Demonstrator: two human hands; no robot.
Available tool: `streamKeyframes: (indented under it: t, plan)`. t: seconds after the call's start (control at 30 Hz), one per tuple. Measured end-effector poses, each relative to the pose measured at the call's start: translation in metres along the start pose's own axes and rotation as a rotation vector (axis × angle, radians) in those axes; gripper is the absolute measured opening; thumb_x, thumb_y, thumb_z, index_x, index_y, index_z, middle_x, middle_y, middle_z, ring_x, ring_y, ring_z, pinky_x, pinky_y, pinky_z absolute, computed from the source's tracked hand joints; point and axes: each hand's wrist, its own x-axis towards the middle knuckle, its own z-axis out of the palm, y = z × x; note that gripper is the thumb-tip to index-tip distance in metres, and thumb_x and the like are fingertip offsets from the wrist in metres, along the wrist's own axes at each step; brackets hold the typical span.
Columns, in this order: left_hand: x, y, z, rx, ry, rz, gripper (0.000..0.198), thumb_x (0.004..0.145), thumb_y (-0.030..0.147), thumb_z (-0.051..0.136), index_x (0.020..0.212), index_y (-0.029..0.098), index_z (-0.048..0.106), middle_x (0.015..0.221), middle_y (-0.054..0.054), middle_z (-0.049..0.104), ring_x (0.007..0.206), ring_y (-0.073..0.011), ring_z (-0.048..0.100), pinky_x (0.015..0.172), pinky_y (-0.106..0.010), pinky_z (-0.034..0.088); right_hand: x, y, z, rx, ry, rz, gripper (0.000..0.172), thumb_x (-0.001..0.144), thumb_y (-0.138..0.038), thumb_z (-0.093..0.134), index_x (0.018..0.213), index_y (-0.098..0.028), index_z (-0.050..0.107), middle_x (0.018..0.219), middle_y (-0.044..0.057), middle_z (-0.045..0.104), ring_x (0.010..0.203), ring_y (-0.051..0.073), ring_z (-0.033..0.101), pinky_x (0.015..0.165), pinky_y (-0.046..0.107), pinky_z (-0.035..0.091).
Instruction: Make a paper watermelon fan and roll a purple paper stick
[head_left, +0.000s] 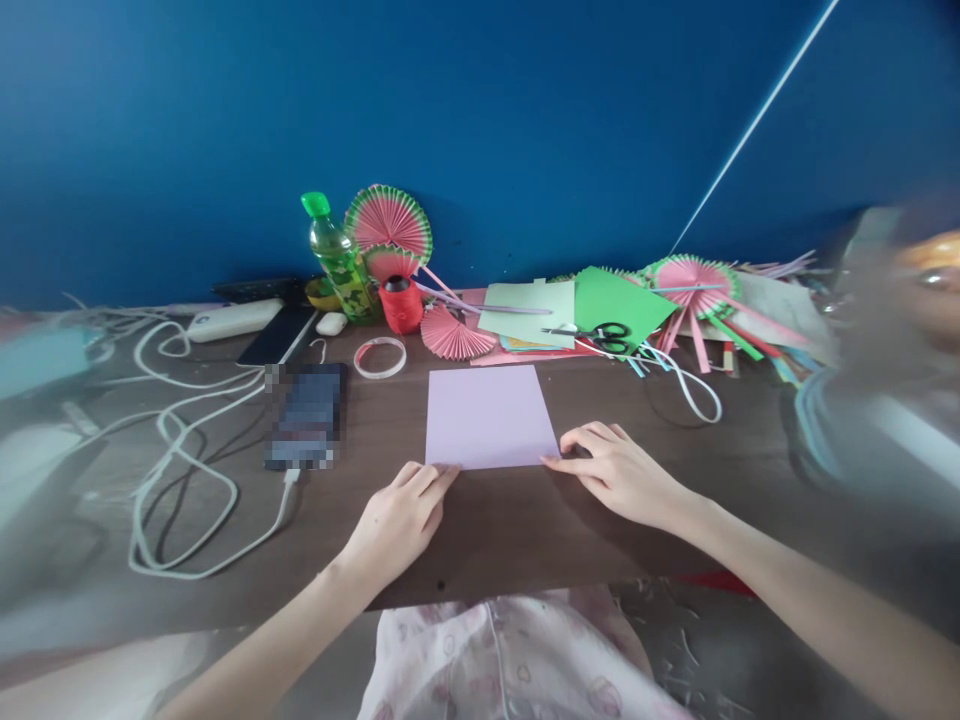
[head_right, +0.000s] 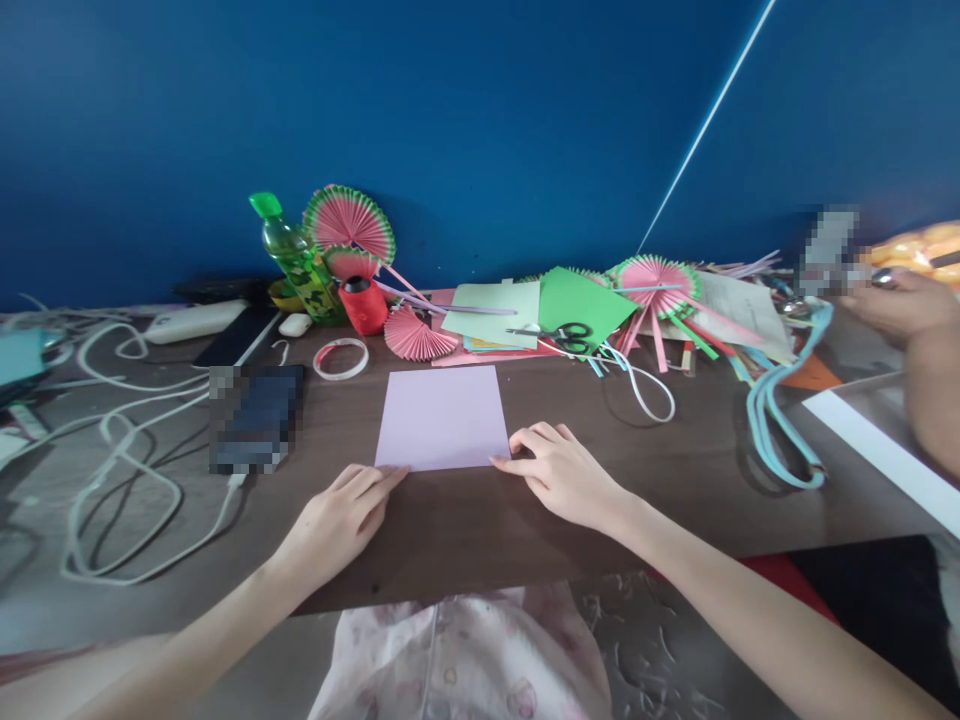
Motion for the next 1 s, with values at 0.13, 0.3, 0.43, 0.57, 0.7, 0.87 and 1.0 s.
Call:
streamKeyframes:
  t: [0.13,0.3,0.43,0.57,0.7,0.87,1.0]
  plan:
    - [-0.003,-0.003,0.002,0.023,0.044,0.032,0.036,0.084,0.010,0.041,0.119,0.013,0.050,0.092,-0.004,0.062,0.084,-0.0165,0.054,0.067,-0.026,0.049,-0.004,0.007,0.001,0.041,0.044,0.001,0.039,0.085,-0.011,0.041,0.109,-0.033,0.063,0.105,0.005,0.059,0.096,0.019,0.050,0.079,0.036,0.038]
    - [0.003,-0.002,0.002,0.103,0.122,0.072,0.028,0.085,0.011,0.042,0.110,0.013,0.055,0.088,-0.004,0.061,0.078,-0.0159,0.053,0.073,-0.029,0.047,-0.002,0.005,-0.003,0.076,0.083,0.019,0.034,0.080,-0.007,0.043,0.096,-0.025,0.068,0.101,0.005,0.062,0.092,0.018,0.052,0.078,0.034,0.038]
    - [0.019,0.001,-0.001,0.163,0.108,0.060,0.015,0.087,0.019,0.045,0.081,0.017,0.059,0.076,-0.003,0.057,0.071,-0.0164,0.052,0.064,-0.030,0.043,0.015,-0.006,-0.005,0.060,0.121,-0.002,0.020,0.078,-0.008,0.047,0.079,-0.017,0.064,0.088,0.005,0.062,0.084,0.017,0.053,0.075,0.032,0.037]
    - [0.032,-0.001,-0.003,0.126,0.037,0.060,0.016,0.086,0.017,0.045,0.072,0.017,0.053,0.075,-0.002,0.055,0.071,-0.0159,0.052,0.062,-0.029,0.041,0.036,-0.016,0.002,0.093,0.041,-0.062,0.009,0.082,-0.023,0.055,0.086,-0.016,0.059,0.087,0.004,0.061,0.084,0.016,0.053,0.075,0.030,0.037]
    - [0.035,-0.004,-0.004,0.128,-0.010,0.076,0.015,0.087,0.016,0.044,0.074,0.017,0.053,0.076,-0.002,0.056,0.071,-0.0162,0.053,0.060,-0.028,0.040,0.047,-0.017,0.007,0.065,0.006,-0.086,0.007,0.085,-0.022,0.053,0.082,-0.016,0.057,0.083,0.003,0.060,0.081,0.015,0.054,0.073,0.027,0.038]
    - [0.037,-0.004,-0.007,0.108,-0.033,0.061,0.016,0.087,0.020,0.043,0.076,0.016,0.053,0.077,-0.003,0.058,0.073,-0.0170,0.054,0.063,-0.029,0.040,0.047,-0.020,0.006,-0.082,0.012,-0.152,0.013,0.087,-0.021,0.047,0.082,-0.015,0.057,0.082,0.005,0.060,0.078,0.017,0.054,0.071,0.028,0.038]
    - [0.042,-0.006,-0.009,0.028,-0.070,0.011,0.022,0.089,0.021,0.038,0.076,0.016,0.055,0.078,-0.004,0.059,0.075,-0.0168,0.054,0.065,-0.029,0.040,0.048,-0.022,0.002,-0.082,0.006,-0.132,0.019,0.089,-0.019,0.042,0.080,-0.015,0.058,0.079,0.005,0.060,0.076,0.016,0.054,0.071,0.028,0.038]
